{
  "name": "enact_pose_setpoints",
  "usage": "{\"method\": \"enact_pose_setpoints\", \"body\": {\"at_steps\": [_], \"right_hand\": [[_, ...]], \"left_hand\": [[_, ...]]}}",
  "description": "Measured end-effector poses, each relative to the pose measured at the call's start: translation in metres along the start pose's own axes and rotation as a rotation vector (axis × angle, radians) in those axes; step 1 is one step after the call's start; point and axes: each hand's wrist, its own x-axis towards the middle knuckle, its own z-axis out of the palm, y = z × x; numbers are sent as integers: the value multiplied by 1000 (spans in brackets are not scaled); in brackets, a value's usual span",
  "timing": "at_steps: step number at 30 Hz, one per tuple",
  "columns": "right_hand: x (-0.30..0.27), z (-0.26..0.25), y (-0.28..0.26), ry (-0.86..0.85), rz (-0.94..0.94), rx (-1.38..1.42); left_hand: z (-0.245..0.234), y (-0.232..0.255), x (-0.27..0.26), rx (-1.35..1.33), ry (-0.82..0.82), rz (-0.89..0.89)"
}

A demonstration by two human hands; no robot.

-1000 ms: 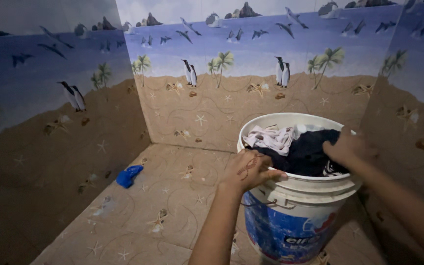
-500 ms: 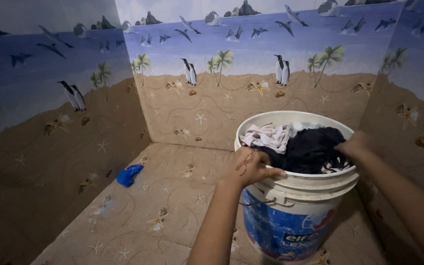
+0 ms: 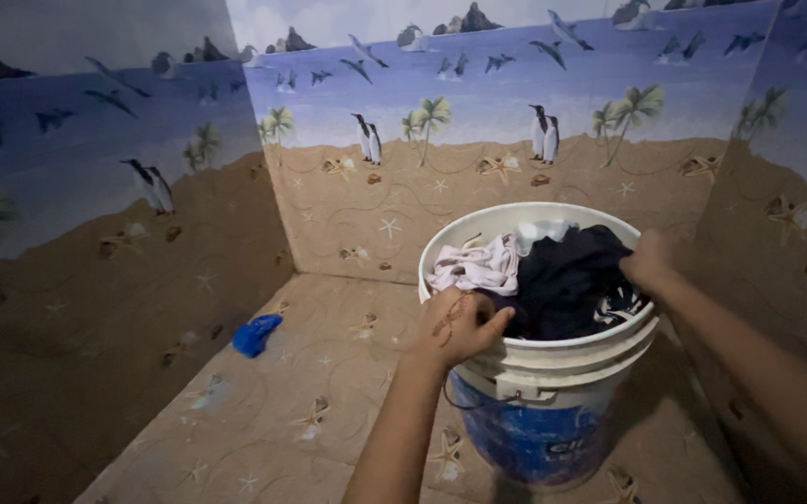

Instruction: The person sorts through clothes in a bucket by hand and picks up a blue object from the tiled floor.

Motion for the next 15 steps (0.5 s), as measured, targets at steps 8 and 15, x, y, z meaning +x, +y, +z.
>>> {"method": "enact_pose_setpoints", "body": {"at_steps": [8,15], "right_hand": [[19,27,-2,23,-143,133],[-26,-28,-29,-35,-104,109]], "left_hand": [[-26,9,-11,-5,-57,-11],[-8,-28,-18,-166,134,77]]}}
